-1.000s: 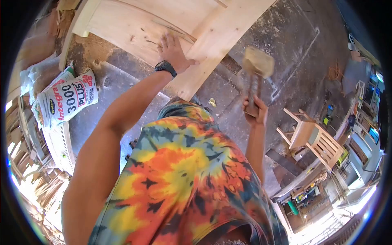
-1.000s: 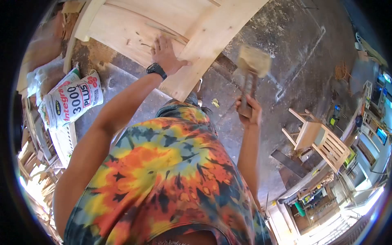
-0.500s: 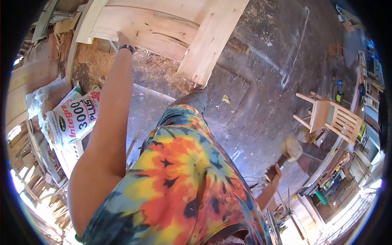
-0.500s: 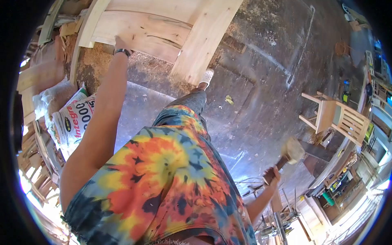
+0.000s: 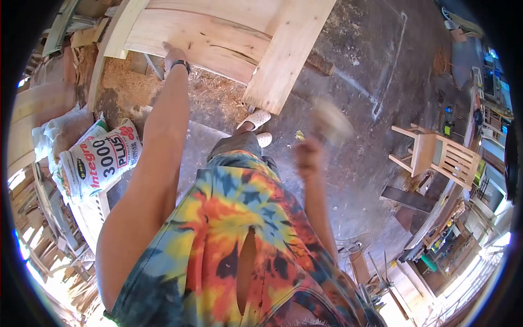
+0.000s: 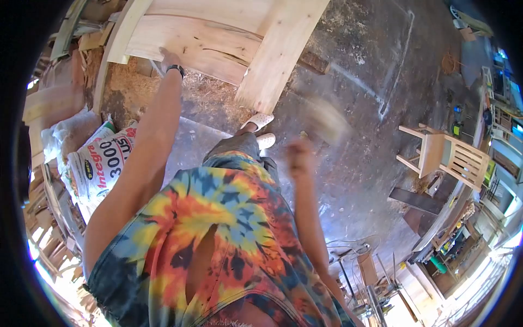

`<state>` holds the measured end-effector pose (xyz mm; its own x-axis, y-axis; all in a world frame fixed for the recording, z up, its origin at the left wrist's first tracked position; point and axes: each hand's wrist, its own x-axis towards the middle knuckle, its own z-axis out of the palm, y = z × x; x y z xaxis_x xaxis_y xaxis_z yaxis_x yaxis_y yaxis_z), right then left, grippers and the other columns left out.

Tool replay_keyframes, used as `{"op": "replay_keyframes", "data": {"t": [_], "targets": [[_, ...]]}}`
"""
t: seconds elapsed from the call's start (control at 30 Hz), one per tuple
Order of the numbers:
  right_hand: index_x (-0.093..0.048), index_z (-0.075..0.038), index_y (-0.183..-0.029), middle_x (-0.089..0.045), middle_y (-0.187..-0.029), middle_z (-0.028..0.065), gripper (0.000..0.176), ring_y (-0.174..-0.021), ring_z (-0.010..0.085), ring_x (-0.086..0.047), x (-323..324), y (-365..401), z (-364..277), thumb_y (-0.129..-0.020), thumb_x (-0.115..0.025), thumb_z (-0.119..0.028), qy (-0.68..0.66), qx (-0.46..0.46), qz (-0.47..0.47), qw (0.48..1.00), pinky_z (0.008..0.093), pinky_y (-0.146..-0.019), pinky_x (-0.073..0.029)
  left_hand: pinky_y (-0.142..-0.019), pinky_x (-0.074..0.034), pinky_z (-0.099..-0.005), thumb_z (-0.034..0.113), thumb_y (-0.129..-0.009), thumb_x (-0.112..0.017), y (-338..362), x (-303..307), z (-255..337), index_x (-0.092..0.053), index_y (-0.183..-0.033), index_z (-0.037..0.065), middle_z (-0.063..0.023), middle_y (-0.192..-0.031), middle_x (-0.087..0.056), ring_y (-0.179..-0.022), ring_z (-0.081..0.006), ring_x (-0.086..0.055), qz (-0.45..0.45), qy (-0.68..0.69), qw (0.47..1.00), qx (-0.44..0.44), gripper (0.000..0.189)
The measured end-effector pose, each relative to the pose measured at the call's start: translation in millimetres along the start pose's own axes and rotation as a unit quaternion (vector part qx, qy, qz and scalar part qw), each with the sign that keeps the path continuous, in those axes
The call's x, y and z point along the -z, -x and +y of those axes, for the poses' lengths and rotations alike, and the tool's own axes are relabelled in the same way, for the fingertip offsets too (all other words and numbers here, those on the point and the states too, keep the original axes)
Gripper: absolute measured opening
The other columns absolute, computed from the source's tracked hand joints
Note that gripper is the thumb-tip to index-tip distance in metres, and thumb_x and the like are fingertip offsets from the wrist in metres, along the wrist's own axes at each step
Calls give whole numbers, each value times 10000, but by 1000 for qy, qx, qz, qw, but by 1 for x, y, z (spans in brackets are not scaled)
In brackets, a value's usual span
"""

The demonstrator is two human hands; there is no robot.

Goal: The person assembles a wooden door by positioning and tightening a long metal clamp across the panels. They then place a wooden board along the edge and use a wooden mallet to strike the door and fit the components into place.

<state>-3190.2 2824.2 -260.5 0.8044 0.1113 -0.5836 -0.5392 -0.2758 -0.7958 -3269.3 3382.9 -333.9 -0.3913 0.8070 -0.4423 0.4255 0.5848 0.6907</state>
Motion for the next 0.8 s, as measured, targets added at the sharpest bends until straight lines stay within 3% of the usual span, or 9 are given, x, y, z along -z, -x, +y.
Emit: {"op": "replay_keyframes", "data": {"t": [0.1, 0.17, 0.37, 0.5, 0.57, 0.6, 0.63, 0.7, 0.8], "targets": [[-562, -23, -954, -612, -764, 82, 191, -566, 195, -593, -20, 32, -31, -852, -654, -156, -182, -334, -195, 904, 356, -487, -486, -822, -520, -443, 725, -905, -331, -3, -3, 3, -548, -1197, -157, -262, -1148, -637, -994, -359, -643, -4, -1, 1000, 3, 955], [-526, -17, -993, -601, -752, 95, 256, -548, 210, -599, 17, 57, -40, -820, -689, -115, -8, -227, -176, 958, 364, -479, -512, -823, -518, -445, 726, -902, -341, -8, -1, -2, -546, -1199, -157, -266, -1151, -634, -999, -361, -638, -6, -6, 1000, 16, 954], [-580, -75, -907, -605, -720, 59, 261, -585, 190, -624, 184, 71, -57, -800, -742, -250, -70, -294, 31, 953, 350, -495, -545, -827, -511, -451, 729, -895, -368, -13, 3, -1, -540, -1206, -156, -279, -1162, -623, -1015, -366, -625, -21, -48, 998, 41, 954], [-557, -104, -789, -597, -670, 44, 177, -601, 174, -615, 262, 14, -55, -848, -680, -217, -218, -94, 191, 953, 322, -535, -540, -794, -526, -466, 509, -924, -352, -79, -28, -39, -307, -1321, -128, -295, -1172, -616, -992, -375, -648, -25, -171, 981, -90, 752], [-542, -135, -738, -578, -642, 25, 165, -599, 165, -614, 254, -49, -38, -836, -658, -200, -294, -81, 289, 908, 316, -518, -513, -750, -542, -481, 310, -951, -350, -95, -33, -47, -105, -1419, -103, -304, -1162, -621, -963, -381, -673, -42, -273, 949, -150, 670], [-519, -160, -679, -567, -622, 10, 182, -596, 160, -605, 231, -62, -33, -803, -652, -176, -299, -122, 133, 937, 308, -519, -482, -714, -554, -493, 166, -971, -352, -96, -33, -46, 39, -1488, -86, -309, -1151, -628, -940, -385, -691, -50, -328, 928, -169, 695], [-565, -132, -827, -509, -653, -24, 100, -589, 112, -548, 205, -101, 21, -866, -544, -221, -214, -97, 144, 961, 241, -509, -453, -707, -556, -491, 153, -963, -370, -113, -40, -59, 34, -1488, -90, -302, -1152, -631, -944, -376, -693, -50, -354, 910, -212, 706], [-596, -87, -866, -567, -692, 16, 108, -584, 147, -567, 38, -42, -29, -846, -579, -191, -51, -5, 93, 994, 262, -523, -463, -700, -558, -490, 140, -955, -389, -135, -49, -79, 29, -1487, -94, -295, -1153, -634, -947, -366, -695, -44, -375, 892, -250, 716], [-608, -23, -907, -624, -712, 73, 168, -569, 194, -598, -5, 7, -84, -803, -655, -146, -97, -112, -48, 988, 297, -529, -489, -709, -563, -492, 172, -952, -429, -134, -44, -81, 27, -1505, -52, -276, -1184, -628, -957, -343, -697, 89, -614, 661, -422, 751]]}}
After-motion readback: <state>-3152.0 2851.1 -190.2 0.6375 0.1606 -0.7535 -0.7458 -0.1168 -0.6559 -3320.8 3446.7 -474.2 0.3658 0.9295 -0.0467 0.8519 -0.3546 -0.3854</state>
